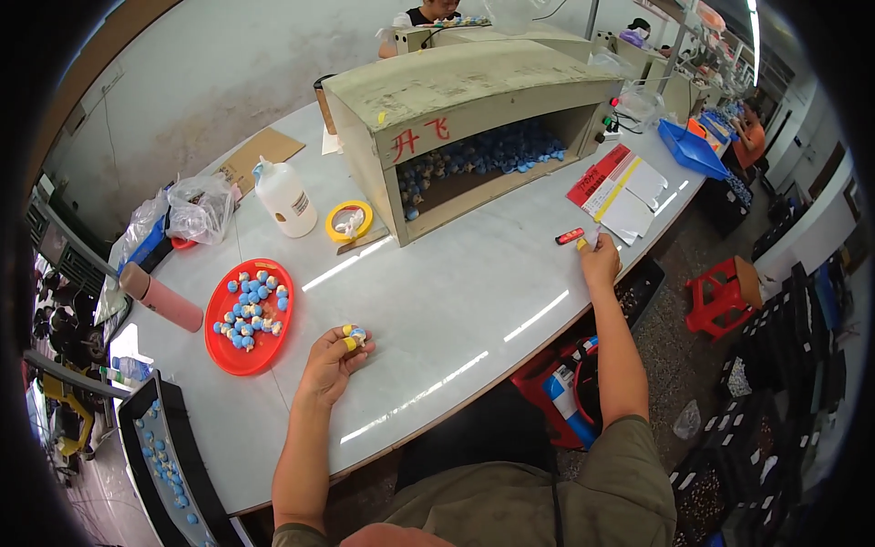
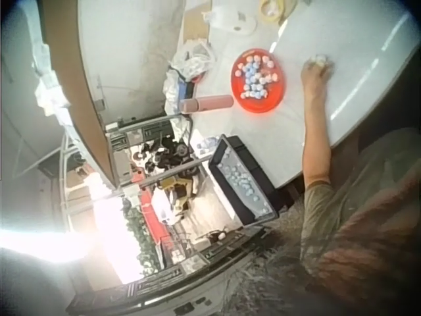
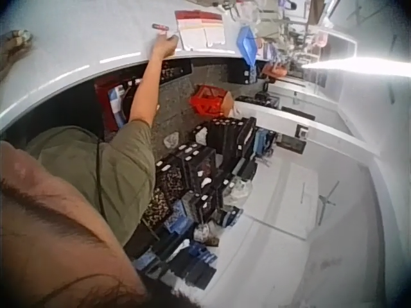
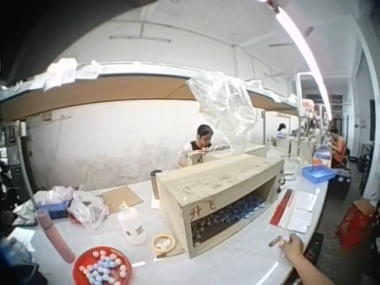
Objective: The person assembles small toy figurines by applying glue from a bottle and attaching components together by hand.
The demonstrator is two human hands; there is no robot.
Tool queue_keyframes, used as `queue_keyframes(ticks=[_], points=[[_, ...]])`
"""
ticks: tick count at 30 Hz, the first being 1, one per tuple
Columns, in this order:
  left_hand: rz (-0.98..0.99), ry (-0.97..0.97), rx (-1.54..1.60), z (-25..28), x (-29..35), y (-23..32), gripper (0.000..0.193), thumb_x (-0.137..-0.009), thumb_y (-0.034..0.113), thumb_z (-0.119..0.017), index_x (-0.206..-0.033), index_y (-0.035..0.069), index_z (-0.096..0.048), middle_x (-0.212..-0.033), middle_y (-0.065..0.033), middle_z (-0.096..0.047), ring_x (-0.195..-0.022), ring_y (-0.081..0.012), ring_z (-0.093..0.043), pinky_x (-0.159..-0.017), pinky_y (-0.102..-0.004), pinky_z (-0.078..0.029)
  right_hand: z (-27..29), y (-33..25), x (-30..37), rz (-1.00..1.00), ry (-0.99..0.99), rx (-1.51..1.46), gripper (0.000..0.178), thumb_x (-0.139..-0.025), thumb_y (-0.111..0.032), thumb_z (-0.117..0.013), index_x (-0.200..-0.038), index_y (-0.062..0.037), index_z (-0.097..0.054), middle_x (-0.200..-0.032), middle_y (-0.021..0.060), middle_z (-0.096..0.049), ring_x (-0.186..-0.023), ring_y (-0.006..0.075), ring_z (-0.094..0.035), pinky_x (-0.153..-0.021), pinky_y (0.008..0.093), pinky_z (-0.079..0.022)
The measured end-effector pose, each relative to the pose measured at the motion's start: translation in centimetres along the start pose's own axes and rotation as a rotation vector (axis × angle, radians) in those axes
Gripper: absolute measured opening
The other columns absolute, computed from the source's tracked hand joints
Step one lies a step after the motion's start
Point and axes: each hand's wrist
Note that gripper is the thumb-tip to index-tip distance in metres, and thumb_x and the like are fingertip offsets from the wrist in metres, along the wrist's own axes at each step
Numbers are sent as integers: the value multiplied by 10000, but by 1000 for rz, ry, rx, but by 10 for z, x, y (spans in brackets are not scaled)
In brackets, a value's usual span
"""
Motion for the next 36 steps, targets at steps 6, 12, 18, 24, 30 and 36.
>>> queue_keyframes(ticks=[6, 12, 18, 24, 30, 36], points=[[-18, 41, 100, -9, -5, 2, 198, -882, 11, -578, -1073, -21, -538, -1030, -128, -625, -941, -231, -655, -751, -234, -577, -2, -32, 44, 451, 420, -277, 335, -768, -101, -697, -1053, -12, -545, -987, 127, -566, -903, 255, -535, -772, 378, -431], [-25, 32, 64, 0, -2, 2, 251, -876, 43, -613, -1108, -15, -536, -1039, -120, -630, -936, -229, -658, -761, -255, -562, -79, -136, 16, 691, 45, -224, 172, -770, -32, -611, -942, -38, -618, -935, 108, -613, -823, 264, -580, -709, 358, -480], [-8, 20, 79, 2, 0, 1, 266, -872, 38, -623, -1119, -12, -538, -1062, -131, -635, -947, -227, -659, -777, -272, -560, -147, -174, -71, 729, -71, 433, 438, -780, -219, -619, -1208, -151, -558, -1261, 117, -516, -1200, 355, -437, -910, 526, -412], [24, -14, 84, -1, -1, 3, 276, -870, 41, -630, -1126, -4, -539, -1067, -134, -637, -949, -231, -659, -794, -283, -555, -190, -174, -69, 655, -165, 396, 635, -851, -447, -540, -1389, -140, -398, -1446, 134, -371, -1329, 356, -331, -1031, 565, -319], [17, 10, 87, 5, -5, 2, 288, -871, 34, -621, -1135, -22, -521, -1062, -134, -633, -953, -242, -659, -798, -292, -555, -168, -202, -3, 750, -424, 433, 614, -813, -336, -563, -1377, -128, -438, -1449, 176, -351, -1332, 383, -314, -1063, 513, -284], [14, 15, 97, 1, -2, 4, 285, -875, 29, -609, -1138, -26, -515, -1070, -140, -626, -967, -260, -657, -808, -310, -555, -190, -175, -119, 729, 13, 424, 551, -843, -475, -506, -1324, -209, -479, -1405, 127, -409, -1276, 410, -354, -955, 597, -331]])
Point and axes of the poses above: each hand's wrist, its own x-axis away from the middle knuckle, its own z-axis out of the back of the hand, y = z × x
